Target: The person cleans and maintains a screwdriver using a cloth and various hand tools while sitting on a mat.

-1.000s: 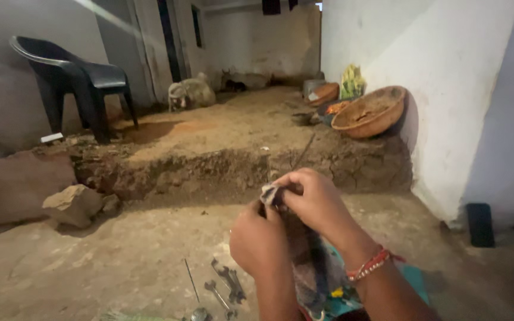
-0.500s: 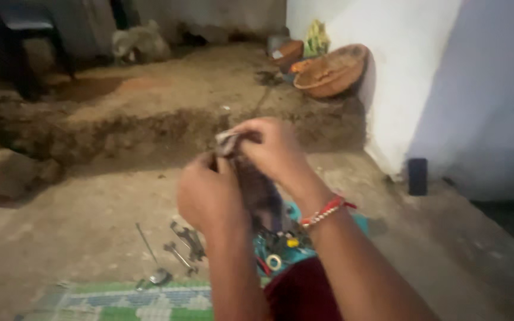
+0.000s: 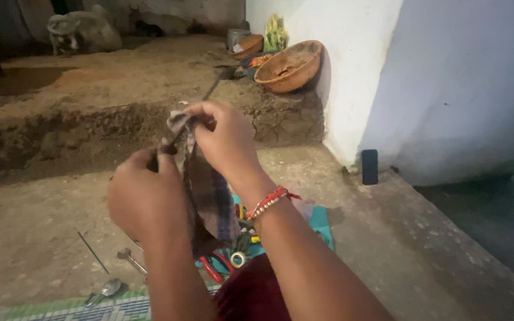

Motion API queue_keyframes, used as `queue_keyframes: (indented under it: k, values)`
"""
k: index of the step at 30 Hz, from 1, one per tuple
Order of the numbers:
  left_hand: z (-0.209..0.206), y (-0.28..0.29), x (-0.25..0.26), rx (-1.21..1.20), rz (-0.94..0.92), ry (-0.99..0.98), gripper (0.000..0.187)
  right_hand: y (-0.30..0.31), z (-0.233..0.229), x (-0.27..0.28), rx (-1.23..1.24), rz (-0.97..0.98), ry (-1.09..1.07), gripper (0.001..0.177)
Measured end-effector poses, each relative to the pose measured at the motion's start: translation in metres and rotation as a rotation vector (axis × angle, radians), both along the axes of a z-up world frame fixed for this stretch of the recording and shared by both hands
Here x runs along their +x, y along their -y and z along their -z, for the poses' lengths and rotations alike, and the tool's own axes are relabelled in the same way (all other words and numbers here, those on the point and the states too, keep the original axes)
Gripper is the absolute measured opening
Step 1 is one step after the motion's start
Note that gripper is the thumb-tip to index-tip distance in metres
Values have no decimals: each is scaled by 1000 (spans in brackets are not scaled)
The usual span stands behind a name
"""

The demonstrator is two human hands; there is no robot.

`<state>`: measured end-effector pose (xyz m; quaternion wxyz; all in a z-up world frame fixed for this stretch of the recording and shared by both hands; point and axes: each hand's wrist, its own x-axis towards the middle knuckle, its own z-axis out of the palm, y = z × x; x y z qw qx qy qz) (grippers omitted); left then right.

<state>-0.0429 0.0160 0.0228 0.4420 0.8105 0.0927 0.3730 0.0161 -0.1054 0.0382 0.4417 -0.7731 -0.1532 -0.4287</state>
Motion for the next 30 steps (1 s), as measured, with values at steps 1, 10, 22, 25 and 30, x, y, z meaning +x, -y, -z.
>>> queue_keyframes:
  k: [1, 10, 22, 25, 30]
  values:
    - [1, 0, 1, 8, -5, 2, 28, 0, 0, -2, -23, -22, -25, 23]
    - [6, -4, 6, 35, 24, 24, 29, -8, 6, -6, -126, 34, -7, 21]
    - [-2, 7, 0, 165, 118, 41, 33, 53, 15, 34, 192, 347, -19, 32]
    - [-2, 7, -5, 129, 163, 32, 29, 46, 11, 20, 388, 86, -164, 32]
    - [2, 6, 0, 98, 191, -59, 23, 34, 8, 8, 286, 160, -356, 32]
